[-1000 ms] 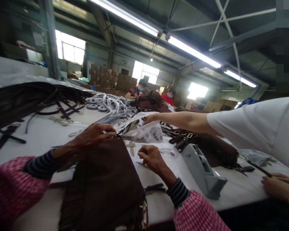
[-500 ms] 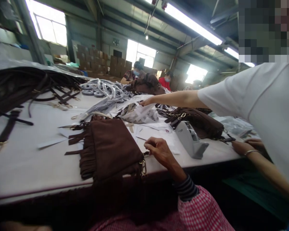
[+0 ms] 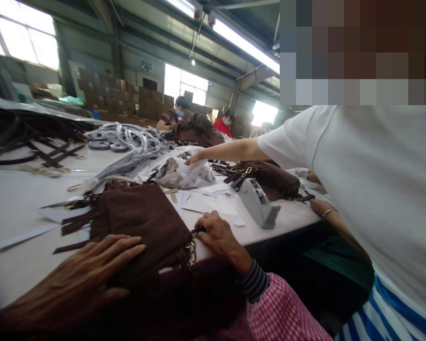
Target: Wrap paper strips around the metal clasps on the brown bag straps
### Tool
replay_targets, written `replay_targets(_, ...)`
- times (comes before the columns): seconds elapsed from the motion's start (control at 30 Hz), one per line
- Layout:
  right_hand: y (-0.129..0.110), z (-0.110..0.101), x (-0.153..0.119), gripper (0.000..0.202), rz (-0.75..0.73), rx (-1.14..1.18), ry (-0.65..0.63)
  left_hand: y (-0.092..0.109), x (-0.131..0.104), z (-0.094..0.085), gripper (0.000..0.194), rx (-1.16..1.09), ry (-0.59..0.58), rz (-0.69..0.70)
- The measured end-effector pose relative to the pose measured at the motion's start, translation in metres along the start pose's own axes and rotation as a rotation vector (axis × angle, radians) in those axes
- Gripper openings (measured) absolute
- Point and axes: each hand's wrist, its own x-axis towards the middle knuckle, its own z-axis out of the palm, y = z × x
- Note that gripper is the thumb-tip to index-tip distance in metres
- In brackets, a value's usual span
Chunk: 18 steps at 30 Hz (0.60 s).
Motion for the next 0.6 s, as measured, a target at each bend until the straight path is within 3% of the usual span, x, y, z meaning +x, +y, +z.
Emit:
replay_targets(0.17,-0.005,-0.016,0.003,0.007,-0.024,0.134,0.053,-0.013,-0.009,0.004,0.035,0.043,0.074,0.122)
replay_targets(0.27,-0.012,-0.029,0.008,0.007,0.01,0.349,0.038,-0.018,-0.014,-0.001,0.05,0.066,0.207,0.142)
replay_targets(0.37,-0.017,-0.035,0.017,0.01,0.037,0.656,-0.047,-0.021,-0.01,-0.009,0.054,0.032,0.248,0.144)
replay_targets(0.47,-0.018,-0.036,0.028,0.015,0.047,0.855,-0.073,-0.026,0.005,-0.026,0.042,-0.01,0.347,0.166)
replay_targets(0.6,-0.022,-0.04,0.035,0.017,0.031,0.972,0.035,-0.034,0.032,-0.057,0.027,-0.01,0.452,0.221)
